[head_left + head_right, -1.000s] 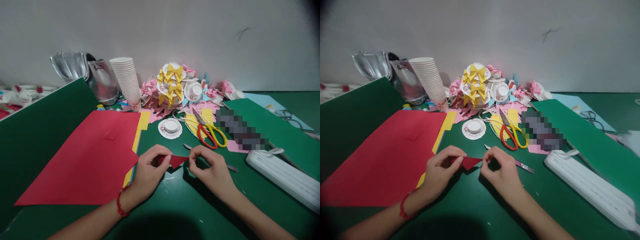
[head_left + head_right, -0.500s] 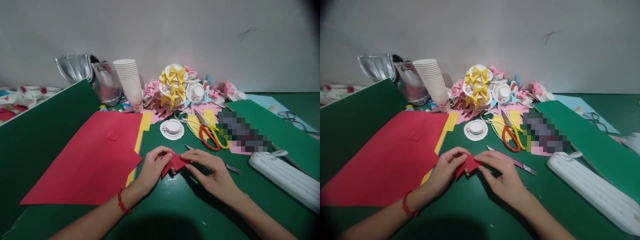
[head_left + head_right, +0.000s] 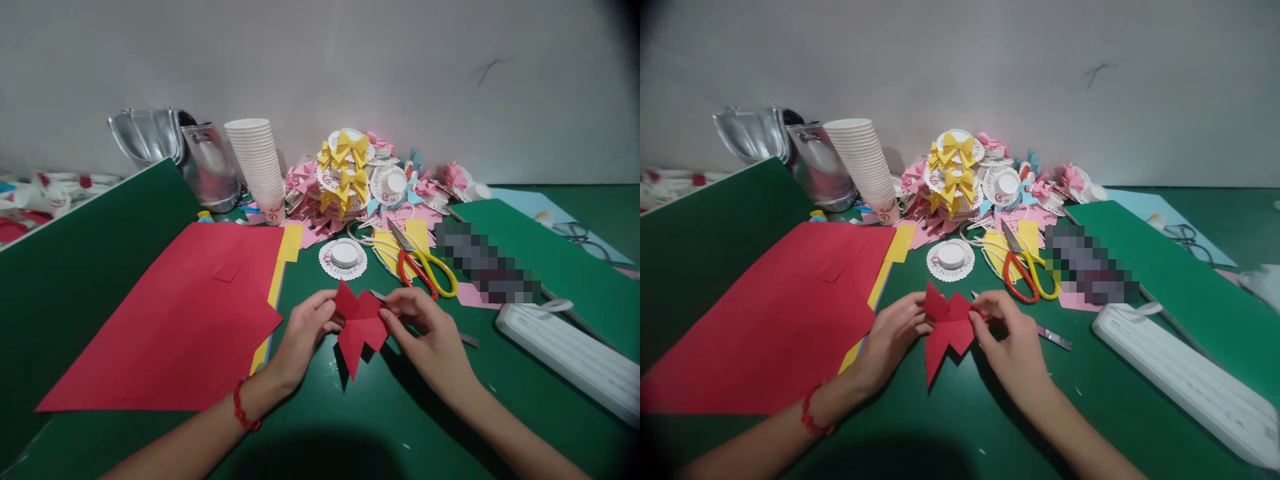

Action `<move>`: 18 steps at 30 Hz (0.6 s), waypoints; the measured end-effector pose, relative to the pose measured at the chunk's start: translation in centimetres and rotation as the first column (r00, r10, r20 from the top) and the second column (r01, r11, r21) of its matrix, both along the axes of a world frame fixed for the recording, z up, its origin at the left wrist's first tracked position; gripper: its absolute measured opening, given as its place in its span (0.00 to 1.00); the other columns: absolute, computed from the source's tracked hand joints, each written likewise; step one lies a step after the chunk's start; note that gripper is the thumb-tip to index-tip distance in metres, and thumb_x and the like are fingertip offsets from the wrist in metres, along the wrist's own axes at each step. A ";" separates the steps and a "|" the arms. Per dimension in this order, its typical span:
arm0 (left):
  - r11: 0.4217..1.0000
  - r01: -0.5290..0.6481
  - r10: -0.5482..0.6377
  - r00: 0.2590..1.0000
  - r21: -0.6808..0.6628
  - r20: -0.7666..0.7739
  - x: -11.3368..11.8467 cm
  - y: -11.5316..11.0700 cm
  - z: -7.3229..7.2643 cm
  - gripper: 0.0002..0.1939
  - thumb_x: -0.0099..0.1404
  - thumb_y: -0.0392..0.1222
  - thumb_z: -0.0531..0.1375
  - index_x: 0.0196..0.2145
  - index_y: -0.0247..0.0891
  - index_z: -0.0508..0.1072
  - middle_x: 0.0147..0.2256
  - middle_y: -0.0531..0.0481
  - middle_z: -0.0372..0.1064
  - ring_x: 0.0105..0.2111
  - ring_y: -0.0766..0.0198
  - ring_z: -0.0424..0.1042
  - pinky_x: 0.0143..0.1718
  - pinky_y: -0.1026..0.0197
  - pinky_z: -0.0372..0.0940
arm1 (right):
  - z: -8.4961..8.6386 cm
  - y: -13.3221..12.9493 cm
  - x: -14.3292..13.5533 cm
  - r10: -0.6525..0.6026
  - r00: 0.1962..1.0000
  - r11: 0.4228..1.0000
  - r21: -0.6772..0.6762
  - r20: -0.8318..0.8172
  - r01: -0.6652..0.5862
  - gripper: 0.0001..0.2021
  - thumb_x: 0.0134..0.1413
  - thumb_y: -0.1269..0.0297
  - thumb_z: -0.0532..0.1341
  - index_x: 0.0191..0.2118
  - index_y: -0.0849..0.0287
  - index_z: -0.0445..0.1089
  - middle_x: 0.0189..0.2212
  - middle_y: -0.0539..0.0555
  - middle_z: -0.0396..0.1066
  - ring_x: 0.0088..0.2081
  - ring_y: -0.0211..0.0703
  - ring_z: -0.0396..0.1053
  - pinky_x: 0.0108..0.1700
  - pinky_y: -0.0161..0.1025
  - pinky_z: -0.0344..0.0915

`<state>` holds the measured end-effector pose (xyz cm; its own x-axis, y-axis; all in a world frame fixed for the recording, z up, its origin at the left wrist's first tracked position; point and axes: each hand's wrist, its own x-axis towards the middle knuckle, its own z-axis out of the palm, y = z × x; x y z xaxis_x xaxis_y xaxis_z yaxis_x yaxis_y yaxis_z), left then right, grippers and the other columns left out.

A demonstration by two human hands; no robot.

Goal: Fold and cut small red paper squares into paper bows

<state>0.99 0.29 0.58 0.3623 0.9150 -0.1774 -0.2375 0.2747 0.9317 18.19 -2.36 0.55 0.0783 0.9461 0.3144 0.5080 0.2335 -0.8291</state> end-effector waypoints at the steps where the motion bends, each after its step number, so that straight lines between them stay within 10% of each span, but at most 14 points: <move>1: 1.000 -0.015 0.015 1.000 0.014 0.023 0.1 0.0 0.0 0.12 0.60 0.45 0.56 0.39 0.35 0.68 0.30 0.48 0.69 0.31 0.65 0.68 0.34 0.63 0.62 | 0.0 0.0 0.0 -0.016 1.000 1.000 0.004 -0.011 0.017 0.01 0.51 0.68 0.57 0.32 0.58 0.65 0.25 0.51 0.73 0.27 0.39 0.71 0.28 0.33 0.69; 13: 0.880 -0.027 0.219 0.909 0.473 -0.356 0.2 -0.9 -0.3 0.08 0.56 0.32 0.60 0.35 0.39 0.71 0.35 0.51 0.71 0.36 0.66 0.69 0.37 0.66 0.65 | 0.4 -0.2 -0.1 0.016 0.994 0.997 -0.075 -0.108 -0.025 0.10 0.44 0.67 0.64 0.36 0.59 0.74 0.34 0.55 0.76 0.33 0.44 0.74 0.36 0.38 0.71; 18: 0.783 -0.034 0.371 0.827 0.621 -0.423 0.0 -1.1 -0.2 0.11 0.56 0.34 0.62 0.38 0.40 0.74 0.34 0.50 0.73 0.33 0.64 0.70 0.35 0.63 0.65 | 0.5 -0.4 0.2 0.035 0.999 0.994 0.104 0.015 -0.037 0.08 0.46 0.70 0.63 0.36 0.57 0.75 0.29 0.54 0.74 0.30 0.42 0.71 0.33 0.38 0.68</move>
